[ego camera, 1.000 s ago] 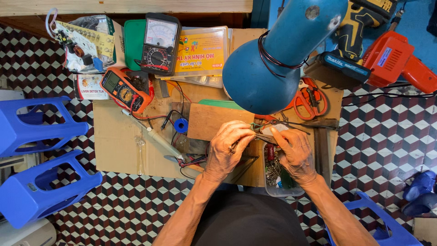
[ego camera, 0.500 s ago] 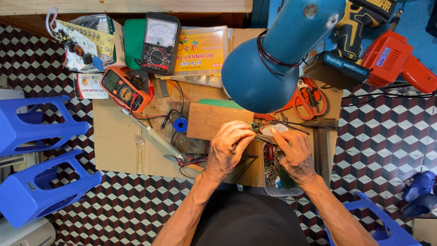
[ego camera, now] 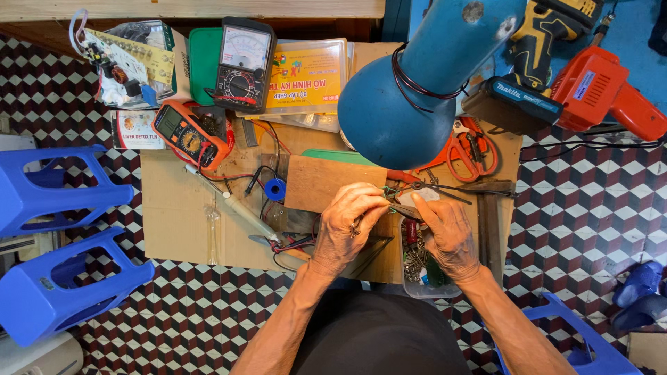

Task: The person holds a small copper-wound coil and uses a green-handled screwdriver to adjust or strip wires on the component. They repeatedly reposition the coil and manipulate the wires with the screwdriver and their fingers under a blue desk lamp.

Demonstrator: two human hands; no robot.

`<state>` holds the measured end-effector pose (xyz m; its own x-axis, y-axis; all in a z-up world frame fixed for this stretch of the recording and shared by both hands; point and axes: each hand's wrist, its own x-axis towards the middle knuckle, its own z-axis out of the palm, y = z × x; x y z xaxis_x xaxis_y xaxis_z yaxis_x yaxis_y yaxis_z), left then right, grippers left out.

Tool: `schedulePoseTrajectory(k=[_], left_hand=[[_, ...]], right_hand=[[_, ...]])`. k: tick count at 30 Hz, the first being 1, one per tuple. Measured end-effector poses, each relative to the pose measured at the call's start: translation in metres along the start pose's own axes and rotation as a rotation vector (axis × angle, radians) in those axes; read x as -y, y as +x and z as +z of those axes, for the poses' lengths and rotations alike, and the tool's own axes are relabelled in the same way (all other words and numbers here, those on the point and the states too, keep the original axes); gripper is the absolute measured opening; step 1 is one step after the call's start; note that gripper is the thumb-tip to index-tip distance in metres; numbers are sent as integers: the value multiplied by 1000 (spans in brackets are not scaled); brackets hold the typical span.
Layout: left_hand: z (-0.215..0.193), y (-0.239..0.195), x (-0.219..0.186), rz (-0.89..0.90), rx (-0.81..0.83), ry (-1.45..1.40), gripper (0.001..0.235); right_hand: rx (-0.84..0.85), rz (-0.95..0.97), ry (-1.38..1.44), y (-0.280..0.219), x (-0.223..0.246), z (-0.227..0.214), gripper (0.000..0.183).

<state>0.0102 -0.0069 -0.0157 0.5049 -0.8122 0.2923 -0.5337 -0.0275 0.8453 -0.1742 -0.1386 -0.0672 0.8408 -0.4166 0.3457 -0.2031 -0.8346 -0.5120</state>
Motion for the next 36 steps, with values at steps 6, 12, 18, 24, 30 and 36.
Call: schedulePoseTrajectory(k=[6,12,18,24,30,36], left_hand=[[-2,1,-2,-26,15,-4,16],[-2,2,-4,-34,13,-4,16],[-3,2,-4,-31,17,-6,15],[-2,2,-4,-36,23,1,13],[0,2,-3,-41,-2,-9,12],[0,2,-3,-30,-1,-4,13]], right_hand=[[16,14,11,0,2,0,84],[28,26,18,0,2,1,86],[38,40,47,-2,2,2,85],[11,41,46,3,4,2,83],[-95,231,100,3,13,-2,65],[76,575,127,-38,19,-3,43]])
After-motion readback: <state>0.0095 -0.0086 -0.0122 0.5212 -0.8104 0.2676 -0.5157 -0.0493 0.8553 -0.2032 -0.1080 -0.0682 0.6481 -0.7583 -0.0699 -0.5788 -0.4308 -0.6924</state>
